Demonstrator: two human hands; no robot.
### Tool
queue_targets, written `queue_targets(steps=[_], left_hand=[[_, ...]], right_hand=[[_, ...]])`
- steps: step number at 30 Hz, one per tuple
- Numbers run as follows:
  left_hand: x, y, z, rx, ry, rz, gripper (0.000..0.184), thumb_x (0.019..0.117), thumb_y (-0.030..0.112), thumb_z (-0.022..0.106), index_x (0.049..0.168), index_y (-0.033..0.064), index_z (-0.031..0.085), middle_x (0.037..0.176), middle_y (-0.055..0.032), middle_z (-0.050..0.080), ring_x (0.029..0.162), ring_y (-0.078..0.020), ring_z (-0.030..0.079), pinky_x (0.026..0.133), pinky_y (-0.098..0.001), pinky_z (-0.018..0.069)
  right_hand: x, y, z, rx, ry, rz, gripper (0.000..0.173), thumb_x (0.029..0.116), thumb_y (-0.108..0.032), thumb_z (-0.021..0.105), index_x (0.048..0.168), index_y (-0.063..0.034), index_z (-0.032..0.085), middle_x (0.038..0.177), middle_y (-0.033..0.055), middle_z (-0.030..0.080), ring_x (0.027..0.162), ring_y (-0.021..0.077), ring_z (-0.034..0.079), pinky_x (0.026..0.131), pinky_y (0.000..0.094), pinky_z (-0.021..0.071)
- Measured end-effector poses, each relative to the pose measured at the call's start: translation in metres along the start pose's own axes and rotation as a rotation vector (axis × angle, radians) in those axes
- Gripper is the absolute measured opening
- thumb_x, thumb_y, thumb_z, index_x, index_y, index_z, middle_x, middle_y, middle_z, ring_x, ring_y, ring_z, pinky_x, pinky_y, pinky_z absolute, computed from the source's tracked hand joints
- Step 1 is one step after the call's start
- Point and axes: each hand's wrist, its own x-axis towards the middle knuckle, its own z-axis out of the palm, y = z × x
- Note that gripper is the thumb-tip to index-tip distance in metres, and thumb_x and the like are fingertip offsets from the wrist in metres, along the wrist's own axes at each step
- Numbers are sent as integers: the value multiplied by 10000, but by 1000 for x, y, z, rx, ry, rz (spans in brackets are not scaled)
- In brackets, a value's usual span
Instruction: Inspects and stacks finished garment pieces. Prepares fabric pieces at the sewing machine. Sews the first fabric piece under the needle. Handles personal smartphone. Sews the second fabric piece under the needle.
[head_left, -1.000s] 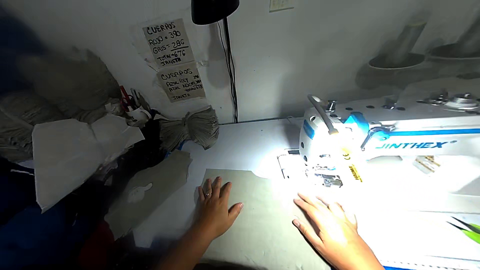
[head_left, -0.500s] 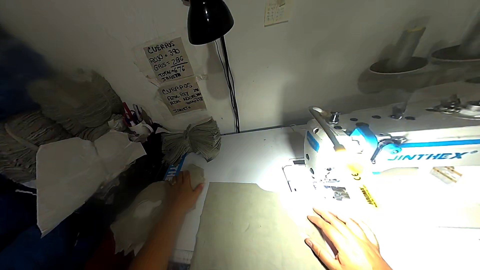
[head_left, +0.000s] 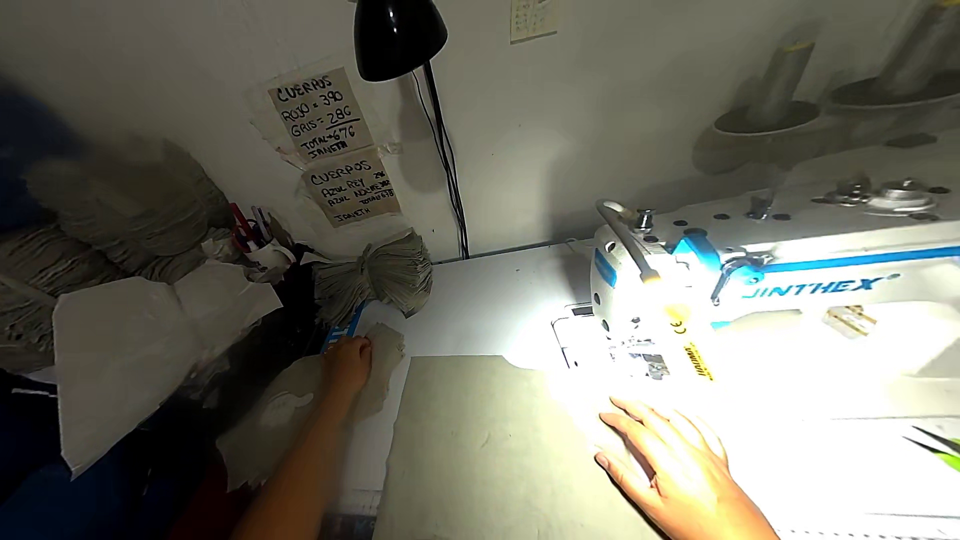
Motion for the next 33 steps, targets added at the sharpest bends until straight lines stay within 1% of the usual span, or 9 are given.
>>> queue_targets(steps=[9, 15, 17, 19, 22, 24, 26, 29, 33], left_hand=[[-6, -12, -12, 0, -41, 50, 409, 1036, 340, 610, 1135, -51, 679, 1161, -255, 660, 1173, -409, 600, 1067, -595, 402], [-46, -22, -38, -172, 428, 453, 306, 1051, 87, 458, 1058, -152, 649, 1050, -331, 664, 1010, -478, 660, 896, -645, 506], [-67, -5, -57, -155, 573, 586, 356, 1047, 130, 414, 1026, -144, 641, 904, -297, 667, 808, -390, 676, 734, -549, 546], [-86, 23, -69, -194, 611, 791, 384, 1050, 238, 449, 990, -69, 672, 791, -173, 667, 668, -158, 626, 625, -302, 535], [-116, 85, -69, -326, 337, 1049, 335, 1050, 345, 541, 954, 77, 717, 785, -31, 701, 678, -8, 629, 633, -172, 532], [-123, 125, -51, -367, 130, 1099, 266, 1011, 277, 577, 939, 80, 740, 785, -24, 713, 672, -32, 634, 632, -205, 534], [-114, 154, -23, -353, -63, 1043, 241, 987, 272, 598, 927, 86, 738, 722, -8, 667, 634, -54, 598, 609, -238, 511], [-99, 176, 12, -403, -327, 939, 271, 995, 321, 627, 923, 80, 730, 715, 13, 624, 644, -29, 536, 634, -222, 451], [-101, 182, 29, -476, -416, 892, 272, 992, 301, 643, 880, 60, 702, 711, 28, 591, 654, -9, 514, 642, -193, 430]], right_hand=[[-3, 0, 4, 26, 128, 61, 536, 947, -622, 466, 1139, -229, 777, 1331, 52, 689, 1283, 338, 608, 1068, 659, 386], [-1, -3, -9, 300, 407, 42, 359, 963, -423, 584, 1080, -149, 785, 1176, 24, 735, 1241, 212, 619, 1089, 466, 452], [-1, -9, -15, 413, 446, 34, 359, 932, -415, 654, 1061, -100, 768, 1133, 40, 734, 1189, 161, 635, 1061, 361, 492], [0, -25, -22, 604, 381, 9, 514, 900, -478, 732, 1173, -42, 732, 1169, 67, 737, 1170, 126, 652, 1045, 320, 511], [9, -51, -30, 940, 128, -34, 909, 813, -575, 807, 1420, 47, 538, 1419, 141, 618, 1358, 179, 556, 1150, 363, 463], [19, -65, -31, 1079, 13, 29, 1028, 747, -509, 873, 1465, 91, 448, 1439, 149, 592, 1332, 158, 570, 1108, 319, 491], [27, -69, -29, 1101, -68, 196, 848, 782, -325, 863, 1437, 52, 478, 1245, 62, 688, 1114, 80, 675, 953, 257, 576], [36, -66, -40, 874, -185, 517, 328, 933, -167, 644, 1225, -23, 678, 882, 7, 745, 750, 74, 726, 725, 272, 626], [33, -55, -54, 912, -282, 635, 305, 988, -90, 567, 1268, -8, 657, 992, 43, 753, 796, 95, 742, 757, 282, 635]])
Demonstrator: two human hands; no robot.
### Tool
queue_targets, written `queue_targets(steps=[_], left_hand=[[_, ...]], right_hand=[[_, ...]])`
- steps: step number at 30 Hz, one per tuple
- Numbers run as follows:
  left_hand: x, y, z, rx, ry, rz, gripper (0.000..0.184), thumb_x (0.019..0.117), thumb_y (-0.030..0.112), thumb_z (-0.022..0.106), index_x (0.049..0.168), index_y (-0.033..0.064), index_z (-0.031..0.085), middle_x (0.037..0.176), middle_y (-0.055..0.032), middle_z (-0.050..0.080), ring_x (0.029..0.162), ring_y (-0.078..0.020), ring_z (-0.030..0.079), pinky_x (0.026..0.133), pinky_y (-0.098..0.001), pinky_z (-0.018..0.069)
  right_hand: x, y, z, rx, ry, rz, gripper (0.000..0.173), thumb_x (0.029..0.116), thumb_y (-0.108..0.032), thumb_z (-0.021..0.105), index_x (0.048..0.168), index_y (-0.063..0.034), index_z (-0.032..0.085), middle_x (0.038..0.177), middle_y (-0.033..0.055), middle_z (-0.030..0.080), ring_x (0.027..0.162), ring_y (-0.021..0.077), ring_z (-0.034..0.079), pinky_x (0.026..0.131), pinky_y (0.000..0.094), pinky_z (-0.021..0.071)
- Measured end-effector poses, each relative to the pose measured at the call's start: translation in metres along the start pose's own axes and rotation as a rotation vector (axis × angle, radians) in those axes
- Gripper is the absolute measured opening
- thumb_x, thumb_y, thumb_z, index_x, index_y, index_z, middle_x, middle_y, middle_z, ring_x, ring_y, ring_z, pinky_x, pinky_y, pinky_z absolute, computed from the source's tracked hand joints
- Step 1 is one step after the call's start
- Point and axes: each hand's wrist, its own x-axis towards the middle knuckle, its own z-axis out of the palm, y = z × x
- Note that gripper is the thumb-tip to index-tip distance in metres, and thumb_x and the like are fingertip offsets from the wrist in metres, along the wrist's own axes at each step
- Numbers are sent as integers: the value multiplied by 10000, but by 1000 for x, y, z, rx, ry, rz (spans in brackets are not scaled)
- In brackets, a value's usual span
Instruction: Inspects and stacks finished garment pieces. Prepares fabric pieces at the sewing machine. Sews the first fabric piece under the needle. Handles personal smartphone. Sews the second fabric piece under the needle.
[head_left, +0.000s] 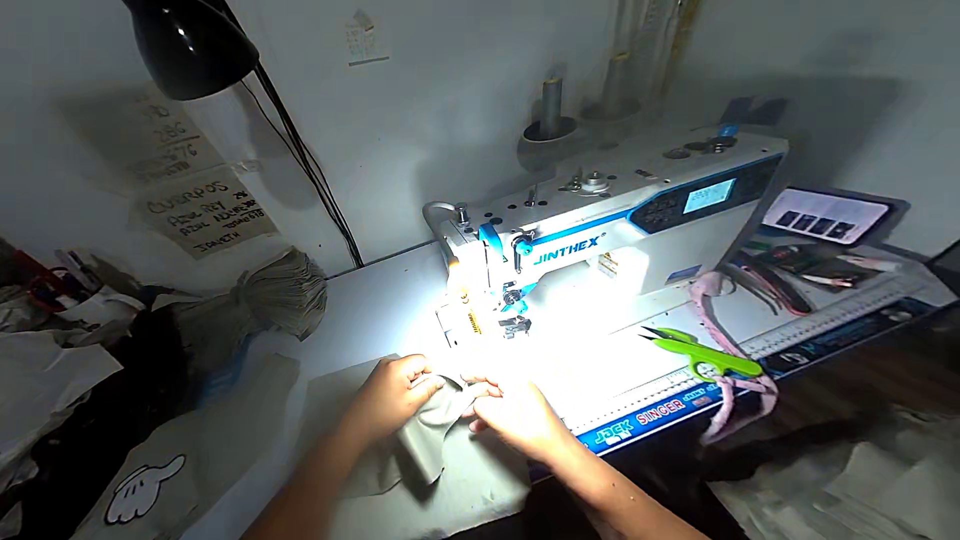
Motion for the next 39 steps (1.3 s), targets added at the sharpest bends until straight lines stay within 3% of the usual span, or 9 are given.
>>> queue_targets(steps=[4, 8, 17, 20, 23, 25, 27, 33, 39], left_hand=[[0, 1, 8, -20, 7, 57, 287, 1009, 305, 614, 891, 62, 712, 716, 25, 594, 652, -6, 512, 640, -189, 430], [5, 4, 9, -39, -46, 136, 310, 1037, 295, 579, 889, 50, 700, 717, 17, 588, 653, -8, 510, 638, -188, 431], [-13, -25, -23, -45, -268, 77, 355, 865, 355, 783, 872, 14, 685, 837, -32, 646, 812, -48, 571, 746, -236, 457], [-24, -46, -33, -10, -295, 170, 361, 891, 332, 763, 811, -15, 701, 952, -106, 680, 1029, -169, 602, 941, -320, 458], [-35, -52, -38, -32, -171, 158, 345, 969, 327, 675, 868, 0, 722, 1045, -87, 736, 1134, -134, 658, 1060, -321, 487], [-35, -41, -42, 30, -3, 52, 356, 978, 372, 631, 856, 39, 665, 756, 6, 640, 742, -15, 600, 702, -212, 496], [-23, -25, -54, 113, -8, -112, 312, 972, 363, 644, 896, 61, 621, 683, 22, 547, 615, -36, 500, 591, -240, 428], [23, -52, -48, 365, -388, -361, 417, 998, 375, 665, 1092, -30, 624, 920, -181, 634, 865, -296, 621, 830, -499, 504], [33, -36, -37, 400, -152, -280, 409, 975, 339, 688, 1217, 10, 684, 1162, -186, 689, 1143, -337, 634, 1071, -536, 444]], right_hand=[[3, 15, -5, 60, -5, -95, 408, 963, -157, 618, 1348, -21, 603, 1113, 78, 730, 943, 132, 732, 853, 318, 618], [8, 13, -5, -223, 99, -193, 488, 907, -426, 723, 1274, -108, 680, 886, -22, 693, 782, 71, 637, 759, 289, 539], [-8, 15, -18, -176, 202, -247, 250, 901, -269, 742, 1067, -84, 767, 835, -22, 686, 736, 25, 606, 719, 213, 513], [-14, 30, -16, -265, 264, -416, 193, 932, -248, 679, 909, -84, 779, 821, 10, 705, 780, 43, 646, 745, 207, 532], [-15, 34, -11, -278, 296, -511, 229, 979, -223, 597, 912, -80, 764, 868, 24, 696, 850, 62, 657, 792, 208, 540], [-13, 17, -11, -294, 264, -373, 262, 1019, -242, 577, 985, -48, 749, 882, 43, 694, 823, 69, 659, 784, 221, 542], [-3, -10, -18, -280, 152, -139, 238, 1063, -199, 554, 1057, -7, 696, 859, 54, 688, 729, 68, 691, 725, 233, 591], [56, -1, -26, -452, 64, 58, 265, 1008, -286, 668, 941, -29, 668, 763, 67, 686, 640, 129, 685, 662, 316, 589], [55, 22, -23, -411, 191, -207, 254, 989, -271, 687, 985, -19, 722, 813, 89, 704, 756, 186, 693, 753, 387, 580]])
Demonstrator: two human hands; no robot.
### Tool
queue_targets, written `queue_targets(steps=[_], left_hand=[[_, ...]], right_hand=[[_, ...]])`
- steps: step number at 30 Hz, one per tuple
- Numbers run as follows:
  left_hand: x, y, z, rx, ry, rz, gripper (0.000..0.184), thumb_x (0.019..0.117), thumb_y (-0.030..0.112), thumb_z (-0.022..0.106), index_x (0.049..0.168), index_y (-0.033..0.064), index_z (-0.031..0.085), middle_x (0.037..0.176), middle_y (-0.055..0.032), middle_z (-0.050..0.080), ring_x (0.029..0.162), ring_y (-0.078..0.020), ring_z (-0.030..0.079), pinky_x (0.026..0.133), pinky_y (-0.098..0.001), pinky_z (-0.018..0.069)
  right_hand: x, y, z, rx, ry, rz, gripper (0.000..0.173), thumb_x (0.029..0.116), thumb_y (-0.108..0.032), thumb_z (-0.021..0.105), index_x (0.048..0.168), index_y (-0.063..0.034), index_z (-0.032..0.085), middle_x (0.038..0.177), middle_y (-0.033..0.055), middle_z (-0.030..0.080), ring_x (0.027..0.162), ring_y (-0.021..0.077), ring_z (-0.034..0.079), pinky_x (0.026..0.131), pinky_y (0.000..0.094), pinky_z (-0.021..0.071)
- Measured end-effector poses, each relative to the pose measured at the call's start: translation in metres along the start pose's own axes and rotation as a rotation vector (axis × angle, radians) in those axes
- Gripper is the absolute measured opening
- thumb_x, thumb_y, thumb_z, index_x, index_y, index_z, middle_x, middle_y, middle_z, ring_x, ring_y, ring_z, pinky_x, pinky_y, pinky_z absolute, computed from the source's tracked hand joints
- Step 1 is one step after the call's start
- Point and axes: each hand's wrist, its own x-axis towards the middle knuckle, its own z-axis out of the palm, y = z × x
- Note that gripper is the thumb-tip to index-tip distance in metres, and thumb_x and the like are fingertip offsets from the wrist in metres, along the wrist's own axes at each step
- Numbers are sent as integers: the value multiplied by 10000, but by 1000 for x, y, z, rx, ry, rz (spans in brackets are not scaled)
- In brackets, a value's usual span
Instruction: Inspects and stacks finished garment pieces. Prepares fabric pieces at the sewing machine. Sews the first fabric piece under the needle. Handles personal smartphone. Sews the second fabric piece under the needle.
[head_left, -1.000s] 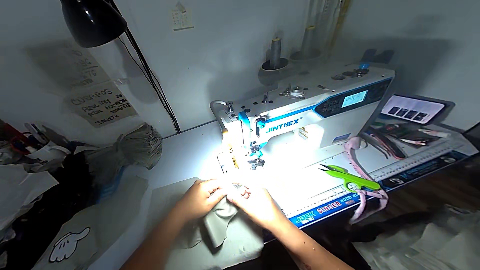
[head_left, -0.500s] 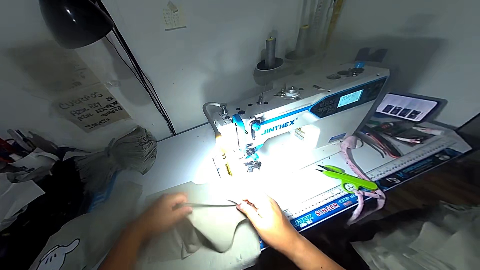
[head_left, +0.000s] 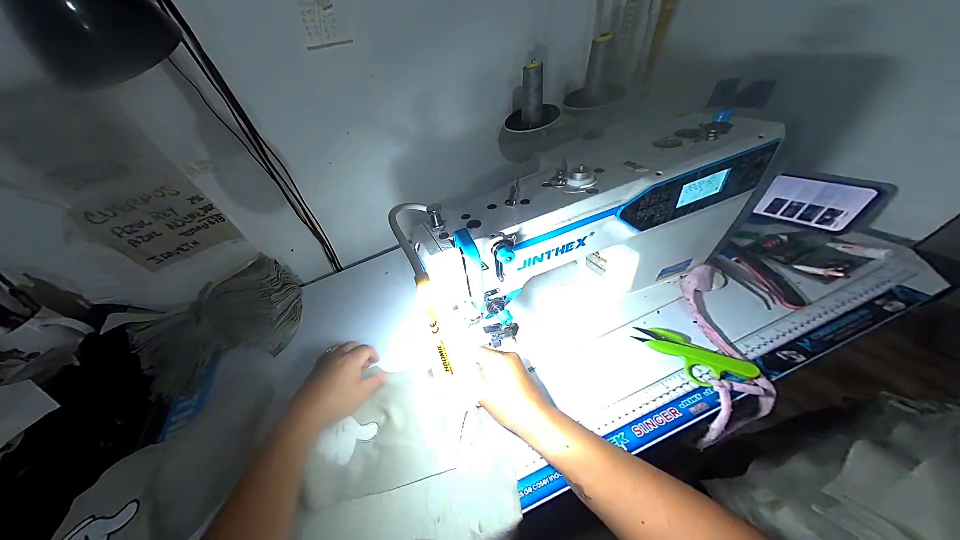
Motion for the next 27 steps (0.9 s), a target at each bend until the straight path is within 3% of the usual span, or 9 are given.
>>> queue_targets(steps=[2, 4, 7, 9, 12, 14, 17, 21, 27], left_hand=[[7, 17, 13, -116, 90, 134, 377, 1014, 319, 619, 1236, 22, 690, 1211, -159, 685, 1203, -317, 615, 1096, -534, 427], [18, 29, 26, -238, 28, 229, 398, 1032, 360, 553, 1233, 47, 694, 1224, -119, 674, 1202, -245, 599, 1087, -472, 432], [26, 34, 33, -415, -70, 242, 264, 1029, 293, 578, 1045, 56, 693, 934, -4, 659, 885, -43, 596, 844, -252, 484], [25, 36, 35, -566, -74, 164, 143, 1013, 179, 615, 977, 58, 682, 800, 45, 645, 736, 14, 584, 722, -184, 488], [26, 48, 35, -539, -1, -27, 173, 1010, 173, 653, 893, 44, 660, 670, 28, 555, 605, -35, 499, 610, -222, 433], [34, 54, 37, -391, -37, -120, 263, 1003, 260, 672, 837, 58, 646, 662, -1, 521, 610, -99, 486, 621, -294, 429], [44, 57, 44, -223, -66, -148, 351, 1010, 343, 650, 802, 66, 602, 706, -50, 526, 679, -187, 523, 671, -401, 437], [43, 53, 57, -171, 11, -98, 377, 1029, 381, 609, 802, 80, 592, 697, -53, 542, 678, -198, 554, 663, -413, 453], [43, 54, 66, -39, 19, -133, 385, 1058, 441, 521, 904, 99, 606, 783, -78, 612, 781, -246, 631, 730, -460, 504]], right_hand=[[-2, 6, 8, 26, 130, -187, 231, 988, -277, 665, 936, -61, 726, 784, 49, 690, 713, 138, 664, 701, 340, 565], [-3, 9, 11, 53, 212, -289, 221, 976, -284, 655, 904, -89, 728, 759, 16, 681, 674, 94, 640, 656, 291, 550], [-5, 7, 8, 81, 223, -263, 214, 956, -263, 657, 886, -74, 729, 732, 20, 671, 650, 80, 626, 636, 258, 532], [-6, 4, 4, 66, 158, -144, 218, 968, -262, 665, 933, -58, 734, 743, 32, 679, 659, 99, 638, 656, 284, 542], [-2, -1, -3, 28, -13, 74, 291, 994, -293, 665, 1130, -40, 714, 802, 65, 707, 708, 166, 695, 727, 370, 595], [-1, -3, -6, -8, -84, 154, 314, 1000, -278, 654, 1206, -42, 674, 888, 86, 718, 810, 210, 704, 799, 417, 580], [1, -4, -6, -69, -79, 193, 302, 994, -279, 662, 1183, -43, 659, 889, 91, 707, 832, 224, 700, 796, 427, 569], [2, -3, -4, -114, -62, 192, 275, 995, -299, 667, 1112, -51, 650, 828, 78, 687, 788, 212, 693, 747, 407, 564], [5, -5, -2, -182, -58, 200, 274, 992, -304, 669, 1119, -62, 664, 835, 73, 701, 809, 216, 706, 754, 410, 568]])
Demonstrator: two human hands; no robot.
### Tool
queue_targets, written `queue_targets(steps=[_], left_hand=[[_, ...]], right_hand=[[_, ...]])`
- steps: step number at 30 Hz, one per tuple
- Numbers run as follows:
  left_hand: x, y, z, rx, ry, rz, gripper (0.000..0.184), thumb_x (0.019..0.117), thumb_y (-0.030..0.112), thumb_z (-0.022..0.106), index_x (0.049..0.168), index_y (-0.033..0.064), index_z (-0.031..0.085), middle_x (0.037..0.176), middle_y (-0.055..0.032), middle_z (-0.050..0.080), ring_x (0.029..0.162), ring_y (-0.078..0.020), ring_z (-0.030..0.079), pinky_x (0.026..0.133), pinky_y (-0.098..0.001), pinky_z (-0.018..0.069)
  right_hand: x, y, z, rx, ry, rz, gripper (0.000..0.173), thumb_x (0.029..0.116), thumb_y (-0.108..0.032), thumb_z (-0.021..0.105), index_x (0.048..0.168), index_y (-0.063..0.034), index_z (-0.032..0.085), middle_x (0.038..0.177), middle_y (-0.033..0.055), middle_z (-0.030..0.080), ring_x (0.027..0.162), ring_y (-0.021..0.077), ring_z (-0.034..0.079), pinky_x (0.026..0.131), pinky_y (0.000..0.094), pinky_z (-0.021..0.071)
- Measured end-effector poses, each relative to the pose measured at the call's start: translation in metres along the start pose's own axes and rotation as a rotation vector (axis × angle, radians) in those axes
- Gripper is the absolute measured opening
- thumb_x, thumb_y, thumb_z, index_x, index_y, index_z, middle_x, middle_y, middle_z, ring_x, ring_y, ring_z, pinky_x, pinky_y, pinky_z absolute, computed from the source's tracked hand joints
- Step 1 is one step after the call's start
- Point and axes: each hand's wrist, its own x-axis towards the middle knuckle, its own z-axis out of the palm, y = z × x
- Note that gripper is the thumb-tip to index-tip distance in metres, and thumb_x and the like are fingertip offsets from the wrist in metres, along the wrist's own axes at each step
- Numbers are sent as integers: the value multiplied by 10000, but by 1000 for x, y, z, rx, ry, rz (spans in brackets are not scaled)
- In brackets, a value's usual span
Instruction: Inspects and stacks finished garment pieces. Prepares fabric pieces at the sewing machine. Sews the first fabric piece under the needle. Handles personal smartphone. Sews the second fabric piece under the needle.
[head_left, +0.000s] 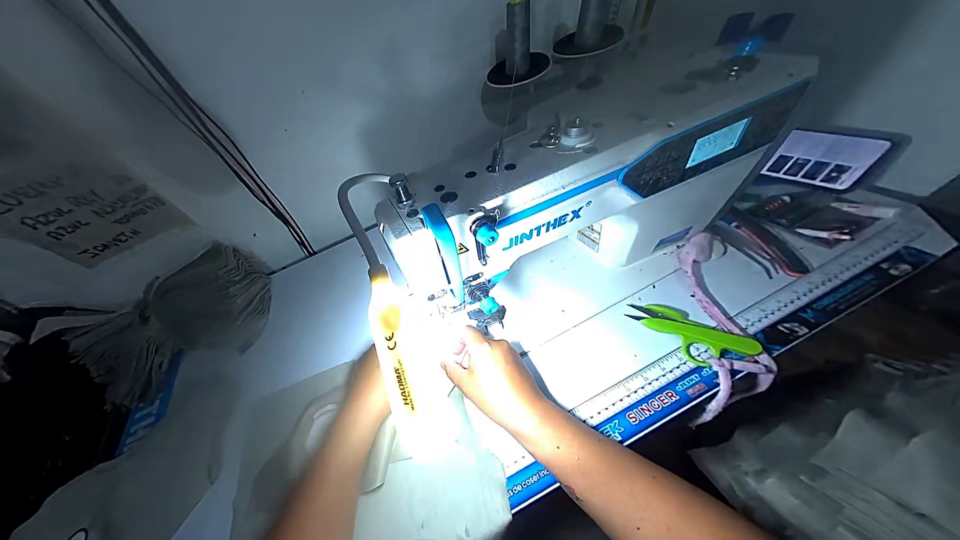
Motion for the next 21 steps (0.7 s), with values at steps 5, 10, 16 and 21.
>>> queue_targets(steps=[5, 10, 16, 21], left_hand=[[-1, 0, 5, 32, 37, -25, 376, 1056, 452, 517, 927, 114, 619, 786, -77, 626, 786, -251, 645, 728, -465, 512], [-4, -4, 27, 155, 383, 270, 209, 985, 237, 662, 1111, 76, 708, 1040, -100, 722, 1034, -290, 697, 953, -507, 541], [0, 6, 35, 281, 617, 692, 180, 927, 34, 636, 927, 126, 791, 961, -16, 764, 947, -233, 700, 1056, -604, 370], [-25, 16, 38, 394, 541, 652, 219, 985, 146, 597, 1095, 76, 772, 1107, -86, 754, 1084, -283, 710, 1147, -689, 300]], right_hand=[[2, -2, 1, -52, -18, 28, 275, 983, -319, 671, 1122, -81, 674, 866, 73, 712, 854, 225, 713, 770, 423, 568], [0, -2, -5, -65, -56, 48, 308, 976, -349, 687, 1128, -81, 673, 868, 82, 710, 852, 234, 713, 773, 433, 571], [7, 15, -26, 243, -216, 120, 346, 938, -276, 777, 1163, -43, 655, 765, 70, 689, 582, 141, 672, 603, 317, 592], [13, 29, -34, 437, 274, 154, 156, 995, -202, 678, 1065, -63, 682, 748, 45, 683, 611, 144, 661, 603, 362, 576]])
